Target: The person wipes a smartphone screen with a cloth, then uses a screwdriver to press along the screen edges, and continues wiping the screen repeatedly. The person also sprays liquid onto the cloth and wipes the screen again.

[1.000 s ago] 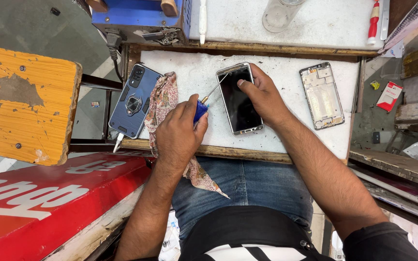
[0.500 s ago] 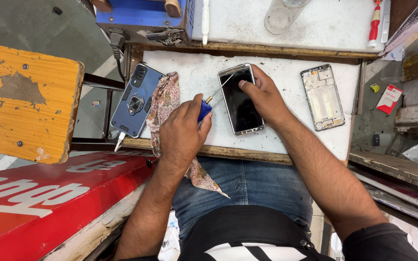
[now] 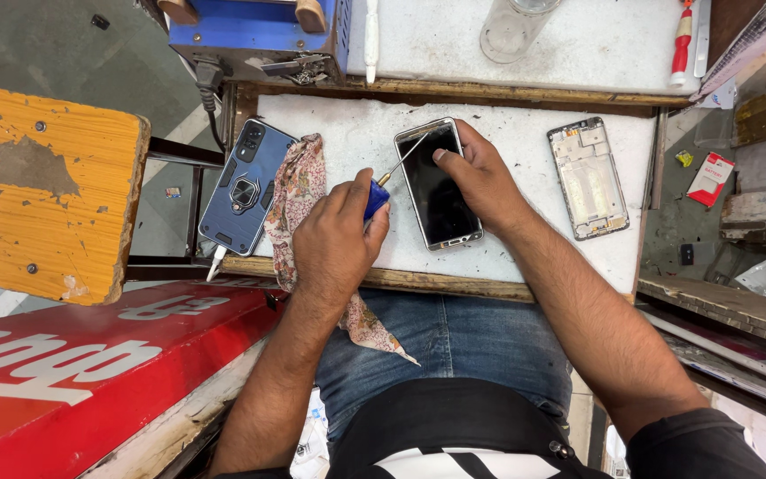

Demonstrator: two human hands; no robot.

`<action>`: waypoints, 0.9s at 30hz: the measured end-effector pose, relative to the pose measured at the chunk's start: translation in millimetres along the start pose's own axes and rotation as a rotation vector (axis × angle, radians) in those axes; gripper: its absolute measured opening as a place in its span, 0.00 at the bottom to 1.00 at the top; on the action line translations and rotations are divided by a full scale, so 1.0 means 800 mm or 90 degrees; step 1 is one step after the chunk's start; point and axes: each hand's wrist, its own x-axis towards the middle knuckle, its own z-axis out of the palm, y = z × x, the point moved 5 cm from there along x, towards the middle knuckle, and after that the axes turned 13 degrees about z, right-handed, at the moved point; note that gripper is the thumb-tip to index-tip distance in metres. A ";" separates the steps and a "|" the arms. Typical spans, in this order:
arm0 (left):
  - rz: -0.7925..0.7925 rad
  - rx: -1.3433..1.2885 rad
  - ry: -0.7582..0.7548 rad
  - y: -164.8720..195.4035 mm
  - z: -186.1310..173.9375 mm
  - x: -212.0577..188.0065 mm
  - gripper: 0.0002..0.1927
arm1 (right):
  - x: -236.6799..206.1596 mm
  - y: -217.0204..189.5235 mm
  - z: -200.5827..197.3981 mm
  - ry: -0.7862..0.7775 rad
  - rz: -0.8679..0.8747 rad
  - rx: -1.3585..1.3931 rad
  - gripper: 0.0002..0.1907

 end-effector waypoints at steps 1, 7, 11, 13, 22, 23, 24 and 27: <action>0.001 0.000 0.002 0.000 0.000 0.000 0.25 | 0.000 0.000 0.000 0.003 0.007 0.000 0.18; -0.004 -0.009 0.009 -0.004 -0.003 -0.004 0.26 | -0.002 -0.001 0.000 0.014 0.027 0.004 0.18; -0.020 -0.004 -0.003 -0.009 -0.005 -0.009 0.26 | -0.001 0.001 -0.001 0.011 0.026 0.032 0.18; -0.025 -0.002 -0.002 -0.010 -0.007 -0.012 0.26 | 0.000 0.001 -0.001 0.007 0.015 0.044 0.18; -0.013 -0.003 0.007 -0.014 -0.009 -0.013 0.25 | 0.003 0.002 -0.003 -0.002 -0.009 0.055 0.19; -0.009 -0.005 0.009 -0.014 -0.008 -0.013 0.25 | 0.003 0.002 -0.003 0.000 -0.005 0.057 0.19; -0.005 -0.008 0.011 -0.014 -0.008 -0.013 0.24 | 0.003 0.002 -0.003 0.002 -0.001 0.059 0.19; -0.012 -0.004 0.018 -0.016 -0.008 -0.013 0.25 | 0.002 0.003 -0.004 0.014 0.024 0.049 0.19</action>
